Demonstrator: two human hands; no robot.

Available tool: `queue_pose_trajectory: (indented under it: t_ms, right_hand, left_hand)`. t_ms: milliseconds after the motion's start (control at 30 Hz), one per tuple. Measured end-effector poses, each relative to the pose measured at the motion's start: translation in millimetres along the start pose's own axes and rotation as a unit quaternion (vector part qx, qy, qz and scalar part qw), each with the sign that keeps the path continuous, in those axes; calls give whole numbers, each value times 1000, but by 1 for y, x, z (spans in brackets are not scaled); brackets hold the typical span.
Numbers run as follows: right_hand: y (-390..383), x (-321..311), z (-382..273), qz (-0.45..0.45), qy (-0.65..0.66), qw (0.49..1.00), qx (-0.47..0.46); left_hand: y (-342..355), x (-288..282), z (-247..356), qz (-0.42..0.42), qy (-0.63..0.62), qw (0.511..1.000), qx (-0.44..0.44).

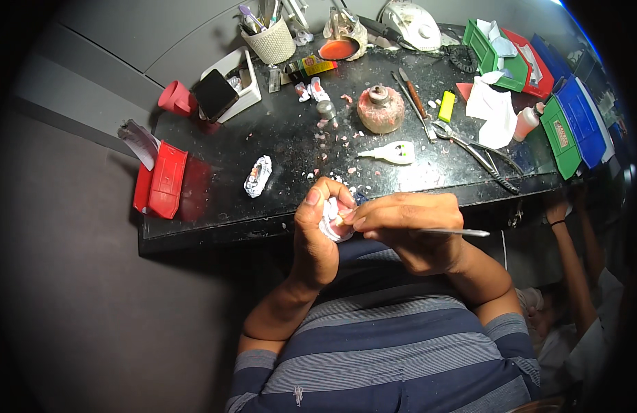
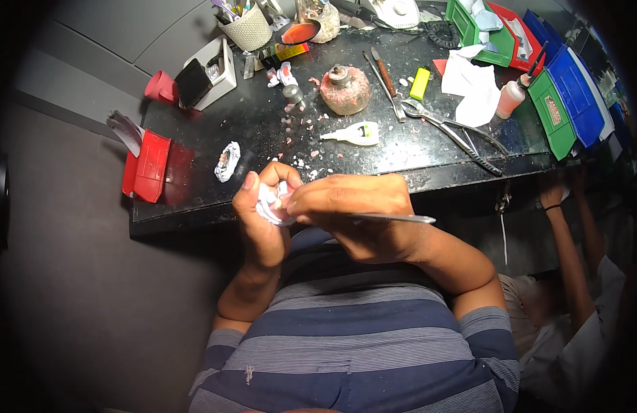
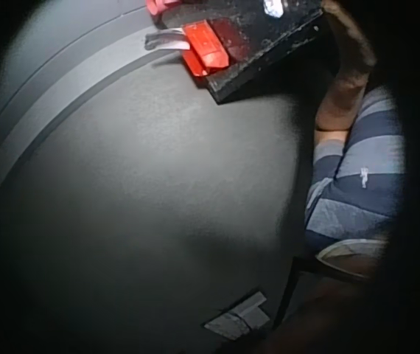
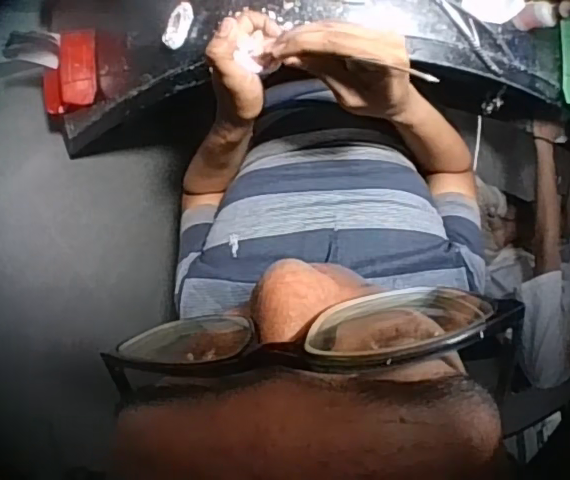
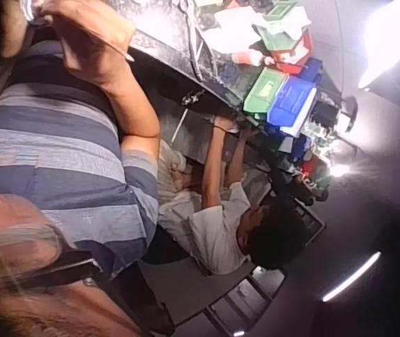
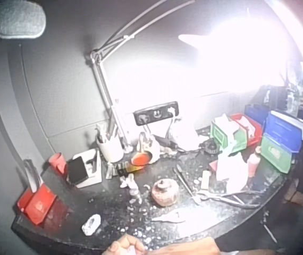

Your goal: The person shapes a dental prosthesis on a model using a heated hand tool, places wrapped dental pieces into a blue container, and carves teeth on a plaster dental cast using a metal tool.

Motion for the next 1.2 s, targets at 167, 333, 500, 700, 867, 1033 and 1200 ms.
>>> queue_pose_trajectory:
  t_ms: [167, 333, 500, 700, 867, 1033, 1200]
  right_hand:
    - [-1, 1, 1, -11, -8, 1000, 3]
    - [0, 0, 3, -6, 5, 1000, 6]
    - [-1, -1, 3, -11, 11, 1000, 13]
    - [0, 0, 7, -17, 15, 1000, 16]
    - [0, -2, 8, -22, 17, 999, 22]
    - [2, -16, -2, 44, -87, 995, -16]
    - [2, -7, -15, 42, -115, 990, -76]
  left_hand:
    - [1, 2, -1, -19, -21, 1000, -1]
    - [0, 4, -2, -48, -41, 998, -2]
    - [0, 4, -7, -50, -46, 998, -18]
    - [2, 3, -10, -56, -56, 997, -25]
    - [5, 1, -15, -48, -60, 996, -44]
    - [7, 6, -19, -62, -207, 970, -115]
    - [7, 11, -8, -27, -269, 962, -44]
Point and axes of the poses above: each hand's wrist, its own y-axis towards the middle knuckle, its own x-axis out of the palm, z = x × y, the point moved 8 cm from there along y, towards the middle knuckle, and after that the axes turned 1 degree about y, right-handed, at the moved point
